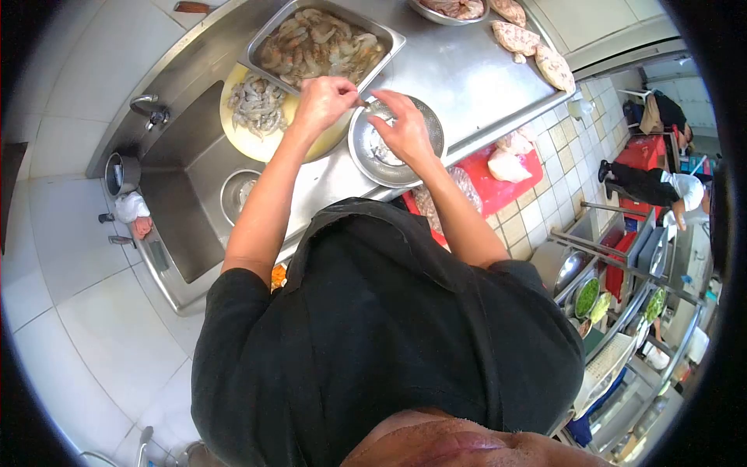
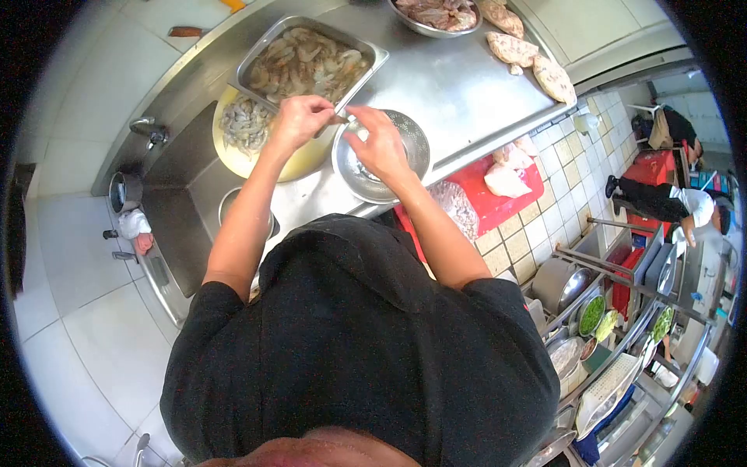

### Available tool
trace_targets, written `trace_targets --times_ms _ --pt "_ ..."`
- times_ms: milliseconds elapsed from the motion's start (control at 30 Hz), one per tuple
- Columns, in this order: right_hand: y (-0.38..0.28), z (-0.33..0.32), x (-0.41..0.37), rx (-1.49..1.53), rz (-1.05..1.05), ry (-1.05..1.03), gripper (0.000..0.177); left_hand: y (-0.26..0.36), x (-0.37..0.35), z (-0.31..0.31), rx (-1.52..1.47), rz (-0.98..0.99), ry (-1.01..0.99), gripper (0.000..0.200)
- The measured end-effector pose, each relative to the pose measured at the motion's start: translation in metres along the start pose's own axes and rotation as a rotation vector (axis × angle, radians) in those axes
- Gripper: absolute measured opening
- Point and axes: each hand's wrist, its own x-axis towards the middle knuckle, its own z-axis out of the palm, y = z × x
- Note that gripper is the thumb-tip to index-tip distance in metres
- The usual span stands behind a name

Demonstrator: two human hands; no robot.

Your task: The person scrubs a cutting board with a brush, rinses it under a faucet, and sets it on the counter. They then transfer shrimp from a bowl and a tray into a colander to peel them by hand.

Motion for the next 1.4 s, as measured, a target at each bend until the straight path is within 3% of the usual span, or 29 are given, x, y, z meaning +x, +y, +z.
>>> trace_targets --times_ms 67,133,167,233,267,367,533,633,767,833,967,1000,1133,1200,1400 --pt "0.011 0.017 0.008 0.040 0.106 -0.060 0.044 0.026 -0.005 0.011 -0.064 -0.071 -0.063 0.018" --pt "0.007 0.019 0.008 0.120 0.322 -0.171 0.041 0.008 -0.005 0.035 0.003 0.097 0.011 0.018" --pt "0.025 0.026 -0.001 0.059 0.303 -0.173 0.037 0.000 -0.010 0.043 -0.047 0.134 0.050 0.018" --pt "0.047 0.026 -0.025 0.015 0.305 -0.117 0.032 -0.001 -0.020 0.040 0.060 0.408 0.261 0.017" --pt "0.055 0.022 -0.038 0.065 0.410 -0.100 0.028 -0.003 -0.024 0.039 0.111 0.545 0.368 0.017" --pt "0.075 0.002 -0.071 0.082 0.559 -0.163 0.024 -0.017 -0.055 0.050 -0.204 0.079 0.095 0.016" --pt "0.092 -0.008 -0.087 -0.055 0.547 -0.127 0.022 -0.039 -0.052 0.114 0.205 0.377 -0.216 0.021" --pt "0.077 -0.022 -0.072 -0.079 0.653 -0.130 0.022 -0.017 -0.036 0.149 0.294 0.198 -0.486 0.020" --pt "0.087 -0.030 -0.079 0.011 0.683 -0.025 0.023 -0.032 -0.032 0.203 0.487 0.232 -0.490 0.021" --pt "0.092 -0.035 -0.087 -0.005 0.727 -0.032 0.022 -0.027 -0.040 0.206 0.532 0.224 -0.393 0.022" --pt "0.077 -0.041 -0.094 0.068 0.818 -0.055 0.020 -0.022 -0.038 0.179 0.670 0.159 -0.441 0.026" --pt "0.076 -0.038 -0.095 0.053 0.782 -0.088 0.022 -0.030 -0.038 0.177 0.644 0.225 -0.344 0.023" --pt "0.085 -0.017 -0.100 0.004 0.510 -0.165 0.031 -0.044 -0.030 0.164 0.119 0.059 -0.186 0.019" --pt "0.080 -0.005 -0.100 -0.067 0.324 -0.168 0.042 -0.043 -0.028 0.148 -0.070 -0.005 -0.286 0.020" --pt "0.064 0.005 -0.074 0.030 0.498 -0.268 0.030 -0.031 -0.037 0.116 -0.539 -0.261 -0.278 0.026"
